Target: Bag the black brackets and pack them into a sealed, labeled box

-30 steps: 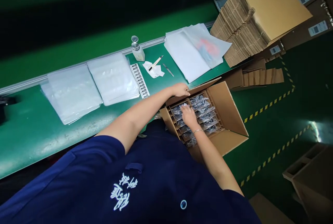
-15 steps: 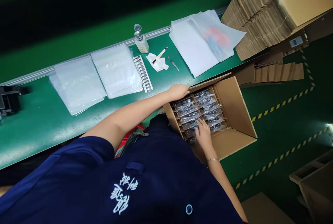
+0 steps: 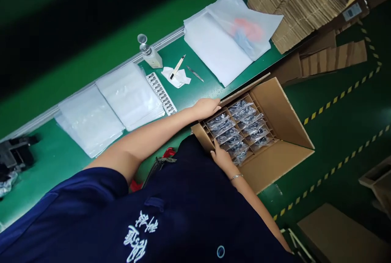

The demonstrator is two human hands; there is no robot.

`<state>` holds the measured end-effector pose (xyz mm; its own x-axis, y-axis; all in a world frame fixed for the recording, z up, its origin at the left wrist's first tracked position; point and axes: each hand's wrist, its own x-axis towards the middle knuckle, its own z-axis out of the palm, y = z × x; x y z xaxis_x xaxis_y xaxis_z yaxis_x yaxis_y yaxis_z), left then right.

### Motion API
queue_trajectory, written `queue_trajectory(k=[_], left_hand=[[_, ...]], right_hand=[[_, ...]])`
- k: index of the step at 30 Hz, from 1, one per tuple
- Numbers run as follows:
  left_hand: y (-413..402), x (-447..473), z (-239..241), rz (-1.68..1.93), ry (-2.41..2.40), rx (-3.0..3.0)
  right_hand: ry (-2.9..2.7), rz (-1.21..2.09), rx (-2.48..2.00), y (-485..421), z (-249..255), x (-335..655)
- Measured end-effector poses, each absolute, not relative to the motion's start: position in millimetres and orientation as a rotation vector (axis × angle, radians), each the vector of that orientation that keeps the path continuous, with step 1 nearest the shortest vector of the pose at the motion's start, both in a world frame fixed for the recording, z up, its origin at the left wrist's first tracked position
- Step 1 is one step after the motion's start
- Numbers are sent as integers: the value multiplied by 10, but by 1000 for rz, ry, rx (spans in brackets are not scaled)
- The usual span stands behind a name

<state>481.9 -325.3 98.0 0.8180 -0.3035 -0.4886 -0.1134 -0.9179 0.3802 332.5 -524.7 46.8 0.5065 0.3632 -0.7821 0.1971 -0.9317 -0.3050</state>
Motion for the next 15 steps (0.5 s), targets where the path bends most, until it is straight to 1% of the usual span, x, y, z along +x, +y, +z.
queue_trajectory(k=[4, 8, 12, 15], left_hand=[[-3201, 4888, 962, -841, -378, 2681], [-3232, 4874, 976, -866, -349, 2727], [-3271, 4857, 1006, -861, -314, 2765], [-3276, 4872, 1028, -872, -312, 2780]], right_hand=[[-376, 1394, -2541, -4736, 312, 3377], [-229, 1375, -2555, -4478, 138, 3425], [-130, 1368, -2536, -4471, 41, 3409], [-83, 1356, -2520, -4623, 75, 3279]])
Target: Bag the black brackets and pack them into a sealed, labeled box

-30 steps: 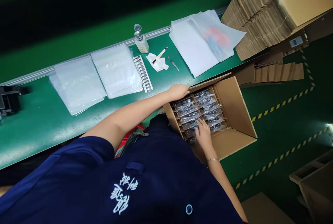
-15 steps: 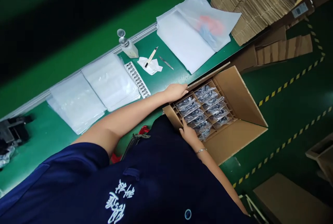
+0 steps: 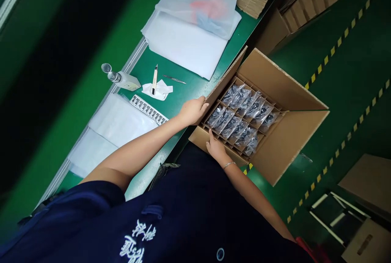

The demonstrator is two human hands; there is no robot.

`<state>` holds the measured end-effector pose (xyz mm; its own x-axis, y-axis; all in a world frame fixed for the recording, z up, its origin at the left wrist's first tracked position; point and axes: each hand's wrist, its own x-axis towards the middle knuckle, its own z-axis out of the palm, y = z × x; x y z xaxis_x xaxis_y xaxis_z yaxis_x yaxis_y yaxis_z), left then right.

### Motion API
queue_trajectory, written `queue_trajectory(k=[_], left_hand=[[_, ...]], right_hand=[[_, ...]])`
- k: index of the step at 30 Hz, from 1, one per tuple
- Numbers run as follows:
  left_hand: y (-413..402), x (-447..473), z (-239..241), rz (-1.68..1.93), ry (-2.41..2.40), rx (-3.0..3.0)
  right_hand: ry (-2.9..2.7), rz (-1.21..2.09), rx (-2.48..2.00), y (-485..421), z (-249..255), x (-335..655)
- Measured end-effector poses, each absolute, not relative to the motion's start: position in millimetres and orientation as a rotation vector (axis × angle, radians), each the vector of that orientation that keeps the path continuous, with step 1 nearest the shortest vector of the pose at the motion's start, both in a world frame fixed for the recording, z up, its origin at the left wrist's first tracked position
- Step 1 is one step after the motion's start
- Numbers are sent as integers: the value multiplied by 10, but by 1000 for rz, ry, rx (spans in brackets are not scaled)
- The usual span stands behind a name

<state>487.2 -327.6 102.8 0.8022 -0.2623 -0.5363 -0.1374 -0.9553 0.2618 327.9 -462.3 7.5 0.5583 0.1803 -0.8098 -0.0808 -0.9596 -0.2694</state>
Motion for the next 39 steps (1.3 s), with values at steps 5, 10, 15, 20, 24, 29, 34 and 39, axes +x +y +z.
queue_trajectory(k=[5, 10, 15, 20, 24, 29, 34, 39], left_hand=[[-3283, 4862, 1012, -817, -308, 2780], [-3294, 4813, 954, -732, -246, 2806], [-3298, 4794, 946, -672, -218, 2826], [-3312, 4775, 980, -655, -255, 2818], [-3318, 4768, 995, -658, -293, 2814], [-3332, 4756, 999, -694, -318, 2817], [-3334, 4748, 998, -706, -354, 2821], [-3340, 4747, 1009, -721, -357, 2822]], right_hand=[[-40, 1321, -2529, -4776, 160, 3075], [-91, 1200, -2540, -4572, 54, 3221], [-24, 1189, -2522, -4549, -33, 3224], [179, 1179, -2496, -4749, 39, 3000], [374, 1151, -2482, -4843, 92, 2827], [553, 1144, -2461, -4962, 117, 2627], [721, 1169, -2449, -5095, 153, 2501], [845, 1166, -2440, -5202, 172, 2381]])
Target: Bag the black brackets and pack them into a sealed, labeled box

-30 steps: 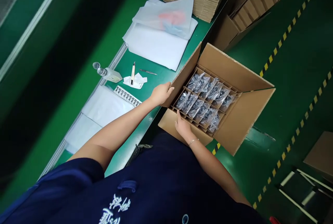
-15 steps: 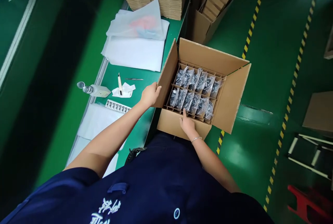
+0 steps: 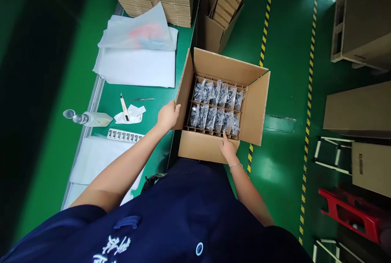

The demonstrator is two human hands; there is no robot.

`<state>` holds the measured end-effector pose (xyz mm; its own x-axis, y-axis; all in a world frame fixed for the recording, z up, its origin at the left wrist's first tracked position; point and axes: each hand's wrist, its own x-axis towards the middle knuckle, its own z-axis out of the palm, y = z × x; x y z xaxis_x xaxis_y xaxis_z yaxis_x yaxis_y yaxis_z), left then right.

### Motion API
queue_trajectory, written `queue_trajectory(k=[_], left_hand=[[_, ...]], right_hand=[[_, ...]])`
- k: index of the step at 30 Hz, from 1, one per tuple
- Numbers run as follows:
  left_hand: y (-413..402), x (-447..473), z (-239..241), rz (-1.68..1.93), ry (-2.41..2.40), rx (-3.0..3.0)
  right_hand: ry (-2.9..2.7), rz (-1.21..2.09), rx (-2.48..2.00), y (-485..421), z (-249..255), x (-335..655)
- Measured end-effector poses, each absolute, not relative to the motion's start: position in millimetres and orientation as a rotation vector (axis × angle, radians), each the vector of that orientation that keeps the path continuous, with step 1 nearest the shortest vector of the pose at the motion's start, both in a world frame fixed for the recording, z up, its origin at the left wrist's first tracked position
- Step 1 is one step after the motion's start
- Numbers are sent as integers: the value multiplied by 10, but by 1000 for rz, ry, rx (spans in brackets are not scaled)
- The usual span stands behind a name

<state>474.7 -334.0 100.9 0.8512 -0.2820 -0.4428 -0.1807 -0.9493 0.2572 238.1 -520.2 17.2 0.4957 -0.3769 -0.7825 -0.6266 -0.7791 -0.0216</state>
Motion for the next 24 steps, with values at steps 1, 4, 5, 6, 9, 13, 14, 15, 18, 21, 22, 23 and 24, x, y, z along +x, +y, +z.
queue_trajectory(k=[1, 4, 5, 6, 9, 13, 14, 15, 18, 21, 22, 23, 24], left_hand=[[-3342, 4747, 1011, -718, -355, 2827], [-3353, 4743, 1010, -705, -354, 2845], [-3357, 4742, 1009, -703, -354, 2851], [-3362, 4740, 1008, -700, -354, 2856], [-3375, 4735, 1004, -689, -346, 2874], [-3389, 4730, 988, -667, -333, 2892], [-3392, 4731, 980, -664, -324, 2896], [-3395, 4732, 972, -663, -313, 2901], [-3408, 4729, 956, -651, -285, 2917], [-3424, 4711, 966, -645, -281, 2912], [-3427, 4708, 973, -647, -282, 2908], [-3427, 4709, 980, -650, -282, 2902], [-3424, 4715, 986, -655, -283, 2894]], right_hand=[[859, 1171, -2430, -5236, 171, 2353], [905, 1165, -2400, -5379, 164, 2261], [935, 1156, -2392, -5433, 159, 2229], [968, 1150, -2381, -5485, 151, 2196], [1042, 1146, -2330, -5595, 113, 2100], [1056, 1099, -2278, -5636, 74, 1973], [1052, 1082, -2271, -5644, 77, 1940], [1044, 1067, -2266, -5652, 87, 1910], [978, 1026, -2279, -5657, 146, 1862], [822, 1011, -2316, -5561, 209, 1949], [750, 1015, -2328, -5494, 224, 2015], [671, 1023, -2337, -5410, 234, 2096], [588, 1034, -2345, -5311, 241, 2187]])
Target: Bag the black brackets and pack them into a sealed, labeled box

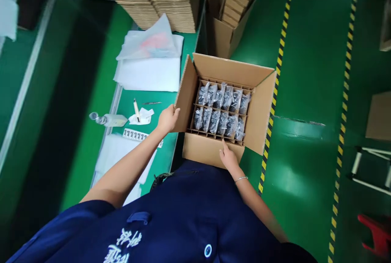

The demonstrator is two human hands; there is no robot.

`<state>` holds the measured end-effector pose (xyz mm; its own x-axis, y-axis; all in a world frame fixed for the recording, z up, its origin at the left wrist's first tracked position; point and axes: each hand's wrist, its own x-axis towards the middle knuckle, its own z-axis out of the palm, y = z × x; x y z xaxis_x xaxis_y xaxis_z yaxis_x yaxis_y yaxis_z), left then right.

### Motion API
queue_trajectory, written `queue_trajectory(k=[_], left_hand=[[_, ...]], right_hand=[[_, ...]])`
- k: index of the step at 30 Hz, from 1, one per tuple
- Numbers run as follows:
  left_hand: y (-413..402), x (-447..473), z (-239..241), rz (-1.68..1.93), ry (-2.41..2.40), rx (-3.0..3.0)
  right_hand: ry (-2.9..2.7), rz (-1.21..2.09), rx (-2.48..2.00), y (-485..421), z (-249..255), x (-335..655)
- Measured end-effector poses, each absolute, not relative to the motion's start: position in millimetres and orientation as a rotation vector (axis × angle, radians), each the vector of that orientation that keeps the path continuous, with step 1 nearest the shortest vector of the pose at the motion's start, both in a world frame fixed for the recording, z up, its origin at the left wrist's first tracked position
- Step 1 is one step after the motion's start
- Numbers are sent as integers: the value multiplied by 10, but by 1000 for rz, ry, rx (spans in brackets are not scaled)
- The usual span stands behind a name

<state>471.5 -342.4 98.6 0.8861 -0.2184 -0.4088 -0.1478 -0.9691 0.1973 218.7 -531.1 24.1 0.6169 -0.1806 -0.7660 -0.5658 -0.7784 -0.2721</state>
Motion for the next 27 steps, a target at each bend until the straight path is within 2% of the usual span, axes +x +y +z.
queue_trajectory(k=[5, 11, 27], left_hand=[[-3345, 4794, 1002, -706, -307, 2826], [-3276, 4837, 1019, -795, -330, 2783], [-3277, 4838, 1018, -818, -364, 2728]], right_hand=[[256, 1123, -2381, -4741, 221, 2667], [156, 1199, -2434, -4332, 139, 3069], [229, 1280, -2477, -4214, 56, 3343]])
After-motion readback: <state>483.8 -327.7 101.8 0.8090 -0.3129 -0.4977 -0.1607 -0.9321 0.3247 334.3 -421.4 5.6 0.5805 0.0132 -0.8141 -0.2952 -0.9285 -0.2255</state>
